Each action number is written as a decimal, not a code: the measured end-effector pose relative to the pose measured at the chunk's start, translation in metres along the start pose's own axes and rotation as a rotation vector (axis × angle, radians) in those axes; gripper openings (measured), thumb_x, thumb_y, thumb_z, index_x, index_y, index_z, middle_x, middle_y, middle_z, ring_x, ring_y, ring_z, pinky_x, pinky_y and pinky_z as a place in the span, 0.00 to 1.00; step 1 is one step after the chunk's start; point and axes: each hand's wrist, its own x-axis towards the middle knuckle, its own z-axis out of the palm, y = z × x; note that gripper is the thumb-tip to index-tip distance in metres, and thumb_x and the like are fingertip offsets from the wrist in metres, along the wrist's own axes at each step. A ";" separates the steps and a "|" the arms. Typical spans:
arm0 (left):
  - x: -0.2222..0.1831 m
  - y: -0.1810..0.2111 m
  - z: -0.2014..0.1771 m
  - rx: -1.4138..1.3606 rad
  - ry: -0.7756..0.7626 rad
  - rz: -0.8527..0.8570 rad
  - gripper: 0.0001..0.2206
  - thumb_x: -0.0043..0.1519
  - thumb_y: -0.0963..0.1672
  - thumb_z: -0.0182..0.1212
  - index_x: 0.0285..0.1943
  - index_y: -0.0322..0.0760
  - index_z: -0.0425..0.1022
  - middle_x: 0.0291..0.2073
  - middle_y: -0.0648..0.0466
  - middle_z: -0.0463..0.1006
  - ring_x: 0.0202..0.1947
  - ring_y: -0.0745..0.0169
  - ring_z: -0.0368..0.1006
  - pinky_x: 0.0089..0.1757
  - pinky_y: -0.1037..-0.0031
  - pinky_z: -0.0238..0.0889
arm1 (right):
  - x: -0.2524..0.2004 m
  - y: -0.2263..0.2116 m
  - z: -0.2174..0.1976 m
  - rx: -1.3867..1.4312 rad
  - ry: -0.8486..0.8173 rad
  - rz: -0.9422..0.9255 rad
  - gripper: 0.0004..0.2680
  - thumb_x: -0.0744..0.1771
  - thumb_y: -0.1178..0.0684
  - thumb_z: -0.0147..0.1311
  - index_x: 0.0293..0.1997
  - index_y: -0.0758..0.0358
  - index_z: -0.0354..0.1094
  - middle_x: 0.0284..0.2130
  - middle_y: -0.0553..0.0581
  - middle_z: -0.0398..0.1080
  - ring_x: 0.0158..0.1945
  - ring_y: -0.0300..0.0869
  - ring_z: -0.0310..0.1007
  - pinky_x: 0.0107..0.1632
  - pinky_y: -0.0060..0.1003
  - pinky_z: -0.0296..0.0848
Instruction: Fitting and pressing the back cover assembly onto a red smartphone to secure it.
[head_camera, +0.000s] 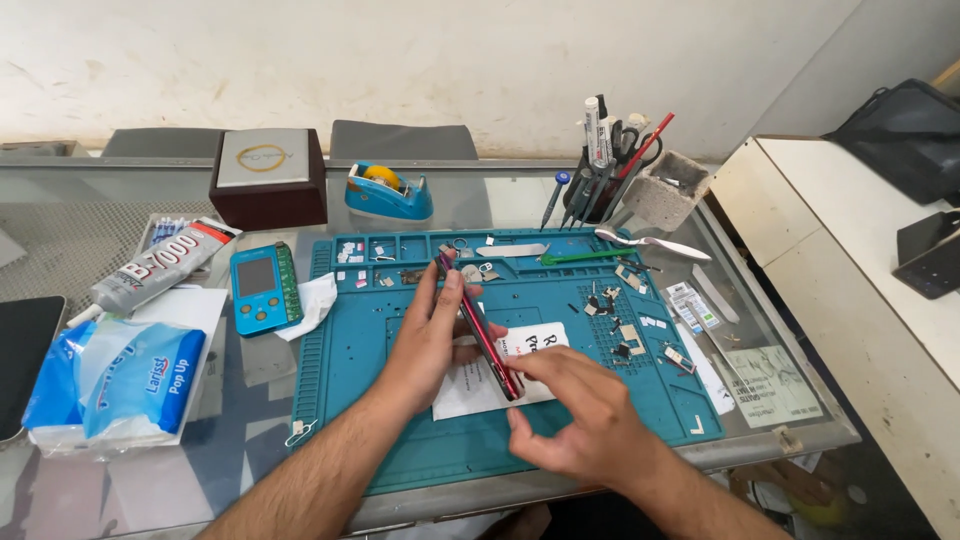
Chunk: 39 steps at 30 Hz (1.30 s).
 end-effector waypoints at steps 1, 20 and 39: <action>-0.002 0.004 0.000 0.001 0.003 -0.001 0.31 0.62 0.55 0.46 0.77 0.58 0.55 0.58 0.50 0.75 0.37 0.50 0.83 0.34 0.65 0.77 | 0.007 0.004 -0.009 0.003 0.000 0.000 0.15 0.59 0.61 0.60 0.50 0.69 0.71 0.38 0.58 0.77 0.38 0.47 0.78 0.47 0.39 0.79; -0.009 -0.012 -0.013 -0.141 -0.429 -0.280 0.35 0.70 0.58 0.47 0.64 0.15 0.61 0.39 0.17 0.74 0.30 0.20 0.79 0.29 0.46 0.77 | 0.051 0.047 -0.013 0.199 -0.592 0.083 0.34 0.56 0.65 0.66 0.70 0.67 0.55 0.62 0.70 0.66 0.65 0.69 0.64 0.64 0.65 0.65; 0.007 -0.009 -0.026 -0.267 -0.425 0.213 0.32 0.52 0.46 0.37 0.65 0.22 0.65 0.54 0.28 0.72 0.41 0.25 0.79 0.38 0.52 0.81 | 0.021 0.092 0.004 0.345 -0.160 0.552 0.30 0.48 0.57 0.76 0.54 0.72 0.74 0.38 0.68 0.80 0.34 0.49 0.81 0.40 0.40 0.82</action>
